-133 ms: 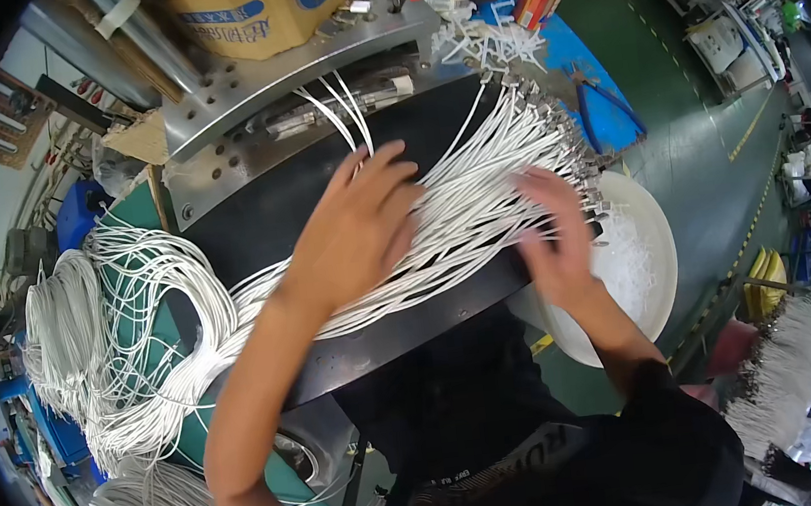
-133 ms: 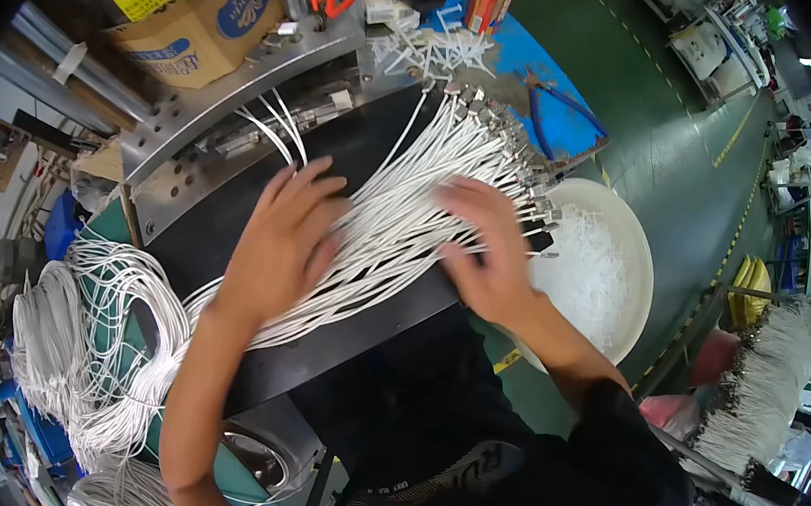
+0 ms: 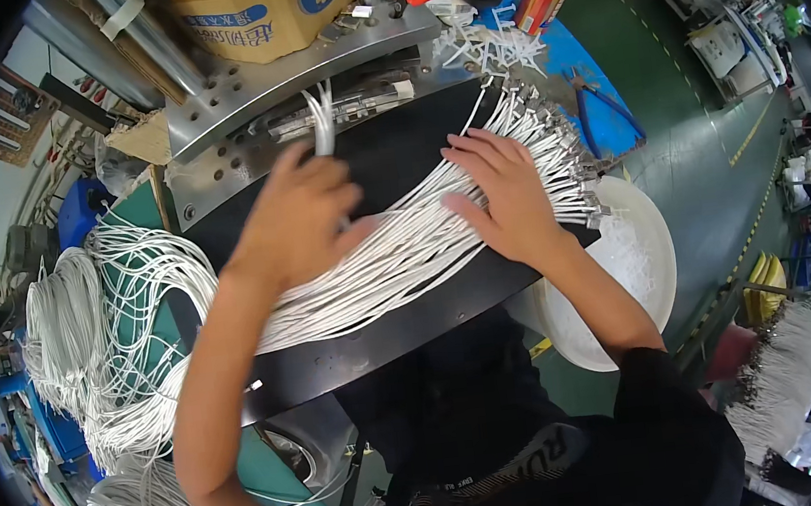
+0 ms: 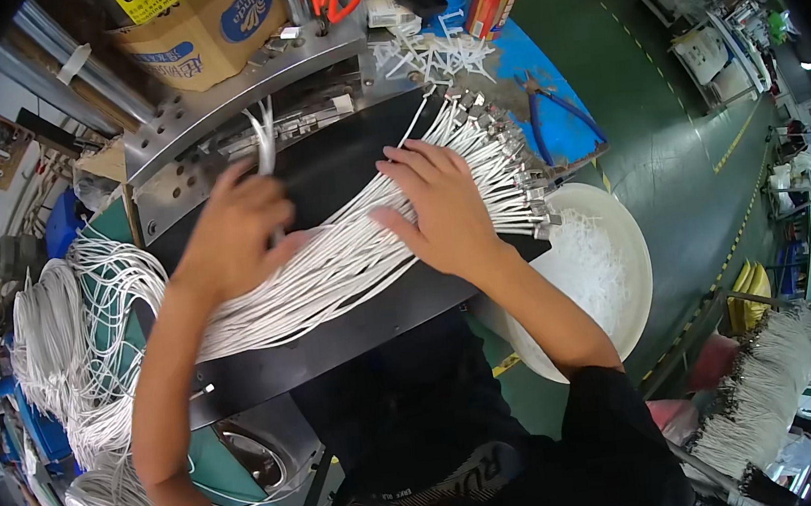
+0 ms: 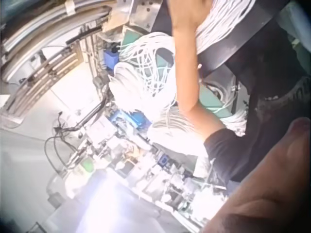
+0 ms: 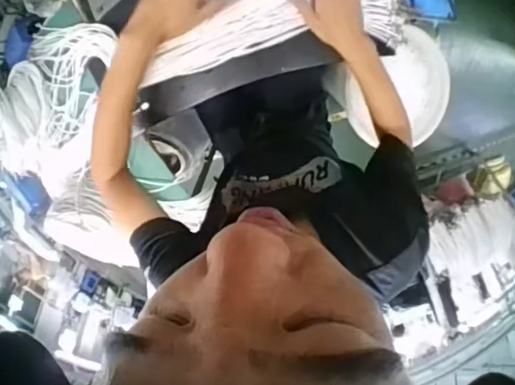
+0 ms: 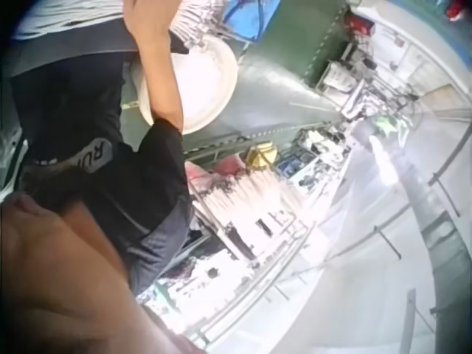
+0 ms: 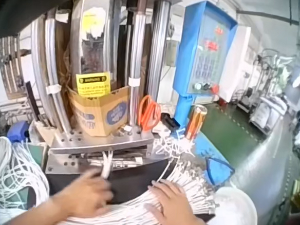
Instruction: The person aligns and inserts the ends of cables into slots on a metal fixture by hand, loads the fixture into a press machine, and presses the machine controls to process the cables.
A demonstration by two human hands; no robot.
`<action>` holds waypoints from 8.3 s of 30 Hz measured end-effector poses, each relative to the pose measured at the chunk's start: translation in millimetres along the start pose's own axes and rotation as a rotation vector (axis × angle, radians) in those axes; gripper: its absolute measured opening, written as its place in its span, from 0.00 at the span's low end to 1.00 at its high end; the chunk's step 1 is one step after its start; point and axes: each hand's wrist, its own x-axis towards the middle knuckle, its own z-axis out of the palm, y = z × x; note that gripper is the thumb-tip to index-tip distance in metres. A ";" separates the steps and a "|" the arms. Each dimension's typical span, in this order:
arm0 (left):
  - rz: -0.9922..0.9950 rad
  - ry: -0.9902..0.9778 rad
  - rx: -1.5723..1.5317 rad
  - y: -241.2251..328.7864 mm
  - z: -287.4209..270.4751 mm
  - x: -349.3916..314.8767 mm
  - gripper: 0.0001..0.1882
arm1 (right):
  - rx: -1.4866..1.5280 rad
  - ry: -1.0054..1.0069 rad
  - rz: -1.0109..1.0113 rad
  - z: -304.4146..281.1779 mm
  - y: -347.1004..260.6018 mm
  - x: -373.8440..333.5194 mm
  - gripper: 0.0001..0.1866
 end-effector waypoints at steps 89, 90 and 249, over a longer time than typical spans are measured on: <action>-0.421 0.212 -1.909 -12.9 29.6 -13.6 0.15 | 0.596 0.058 0.159 36.3 -16.6 101.5 0.17; -0.464 0.212 -1.884 -11.4 32.1 -12.8 0.15 | 0.397 0.135 -0.034 55.9 3.2 119.5 0.17; -0.424 0.494 -0.406 -53.3 13.7 -77.7 0.14 | 0.271 -0.609 0.576 -155.4 98.0 -75.0 0.13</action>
